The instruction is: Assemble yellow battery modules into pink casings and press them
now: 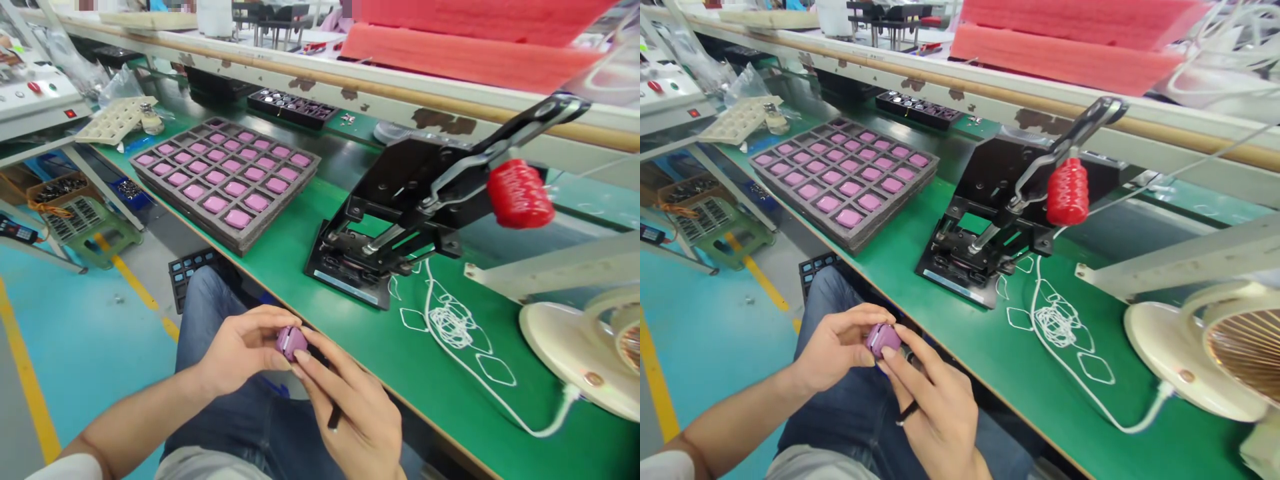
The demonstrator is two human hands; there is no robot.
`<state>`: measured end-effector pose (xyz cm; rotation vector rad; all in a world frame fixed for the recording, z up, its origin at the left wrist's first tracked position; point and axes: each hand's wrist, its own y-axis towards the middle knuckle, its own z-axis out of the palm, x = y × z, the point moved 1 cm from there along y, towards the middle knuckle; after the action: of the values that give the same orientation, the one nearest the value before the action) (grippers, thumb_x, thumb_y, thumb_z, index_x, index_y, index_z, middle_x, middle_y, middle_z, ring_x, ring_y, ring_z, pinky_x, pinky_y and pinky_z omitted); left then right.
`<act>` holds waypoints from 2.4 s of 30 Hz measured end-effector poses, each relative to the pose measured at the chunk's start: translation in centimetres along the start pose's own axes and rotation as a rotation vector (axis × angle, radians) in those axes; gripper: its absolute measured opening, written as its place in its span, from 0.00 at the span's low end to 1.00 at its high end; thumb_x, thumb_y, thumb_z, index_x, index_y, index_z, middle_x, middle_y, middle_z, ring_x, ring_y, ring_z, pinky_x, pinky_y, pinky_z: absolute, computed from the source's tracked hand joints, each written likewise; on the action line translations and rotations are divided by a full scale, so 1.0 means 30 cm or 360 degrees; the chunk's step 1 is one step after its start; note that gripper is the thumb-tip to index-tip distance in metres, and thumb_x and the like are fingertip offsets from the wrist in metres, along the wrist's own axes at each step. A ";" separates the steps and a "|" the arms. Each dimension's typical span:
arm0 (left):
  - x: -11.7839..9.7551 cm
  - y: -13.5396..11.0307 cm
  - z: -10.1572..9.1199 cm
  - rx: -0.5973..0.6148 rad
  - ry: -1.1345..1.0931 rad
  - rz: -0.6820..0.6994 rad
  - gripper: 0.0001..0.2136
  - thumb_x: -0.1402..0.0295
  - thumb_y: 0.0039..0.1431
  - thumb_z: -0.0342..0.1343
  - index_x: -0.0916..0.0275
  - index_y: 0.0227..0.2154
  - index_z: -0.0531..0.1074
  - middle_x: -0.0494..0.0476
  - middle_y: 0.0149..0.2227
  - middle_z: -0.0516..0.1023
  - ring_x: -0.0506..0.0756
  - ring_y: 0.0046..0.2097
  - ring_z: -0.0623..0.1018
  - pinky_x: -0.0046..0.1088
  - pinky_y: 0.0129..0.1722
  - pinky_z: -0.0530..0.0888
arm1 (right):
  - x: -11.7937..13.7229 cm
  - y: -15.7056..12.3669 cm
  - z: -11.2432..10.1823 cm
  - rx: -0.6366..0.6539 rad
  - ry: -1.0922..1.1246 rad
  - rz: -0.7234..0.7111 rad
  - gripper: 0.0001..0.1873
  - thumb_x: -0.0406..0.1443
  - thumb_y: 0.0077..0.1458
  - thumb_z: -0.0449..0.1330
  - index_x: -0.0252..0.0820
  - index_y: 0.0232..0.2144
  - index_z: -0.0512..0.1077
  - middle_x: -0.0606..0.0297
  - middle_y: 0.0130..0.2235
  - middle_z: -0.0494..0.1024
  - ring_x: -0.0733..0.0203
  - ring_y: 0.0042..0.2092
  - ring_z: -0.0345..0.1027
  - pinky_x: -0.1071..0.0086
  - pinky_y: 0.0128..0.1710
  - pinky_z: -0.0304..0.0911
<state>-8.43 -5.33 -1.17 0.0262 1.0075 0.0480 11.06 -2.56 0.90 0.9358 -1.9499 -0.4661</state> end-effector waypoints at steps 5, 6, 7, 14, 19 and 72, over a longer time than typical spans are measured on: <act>0.006 0.001 0.007 0.0011 0.0009 0.0017 0.21 0.69 0.53 0.78 0.53 0.51 0.86 0.63 0.54 0.82 0.62 0.54 0.83 0.37 0.53 0.81 | -0.002 -0.001 -0.005 0.0019 -0.0042 0.0025 0.19 0.27 0.66 0.67 0.52 0.55 0.81 0.59 0.58 0.83 0.56 0.50 0.84 0.68 0.41 0.80; 0.007 0.000 0.007 0.0010 0.0015 0.0018 0.21 0.68 0.53 0.78 0.53 0.51 0.86 0.63 0.54 0.82 0.62 0.54 0.83 0.37 0.53 0.81 | -0.001 -0.001 -0.007 0.0030 -0.0045 0.0029 0.19 0.27 0.66 0.67 0.52 0.55 0.81 0.59 0.58 0.83 0.55 0.50 0.84 0.68 0.41 0.80; 0.007 -0.001 0.008 0.0008 0.0020 0.0018 0.22 0.68 0.53 0.78 0.54 0.51 0.86 0.63 0.54 0.82 0.62 0.54 0.83 0.38 0.54 0.81 | 0.001 0.000 -0.009 0.0039 -0.0054 0.0028 0.20 0.27 0.66 0.67 0.52 0.55 0.80 0.60 0.58 0.83 0.55 0.51 0.84 0.68 0.42 0.80; 0.009 0.007 0.007 -0.0022 0.0016 0.0032 0.21 0.71 0.51 0.79 0.53 0.49 0.87 0.60 0.52 0.82 0.58 0.53 0.83 0.30 0.51 0.81 | -0.001 -0.019 0.003 0.0061 -0.0173 -0.0082 0.21 0.26 0.68 0.64 0.48 0.59 0.78 0.55 0.62 0.80 0.56 0.50 0.83 0.67 0.41 0.77; 0.015 0.007 0.014 -0.0108 0.0030 0.0069 0.21 0.69 0.52 0.79 0.54 0.50 0.87 0.62 0.57 0.82 0.61 0.58 0.81 0.33 0.58 0.79 | -0.017 -0.048 0.053 0.0072 -0.0344 -0.0103 0.23 0.24 0.68 0.60 0.45 0.62 0.76 0.48 0.66 0.76 0.60 0.37 0.82 0.66 0.31 0.70; 0.162 0.447 0.146 0.0326 0.2156 0.0866 0.08 0.73 0.67 0.60 0.62 0.47 0.80 0.63 0.46 0.88 0.63 0.52 0.86 0.46 0.65 0.76 | -0.180 0.619 -0.383 -0.0334 -0.1315 -0.0914 0.27 0.36 0.73 0.57 0.54 0.71 0.65 0.62 0.56 0.85 0.60 0.42 0.84 0.69 0.24 0.64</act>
<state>-2.51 8.32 -2.36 0.5107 2.3315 0.5117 14.57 13.98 15.73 1.2866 -2.2342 -1.5557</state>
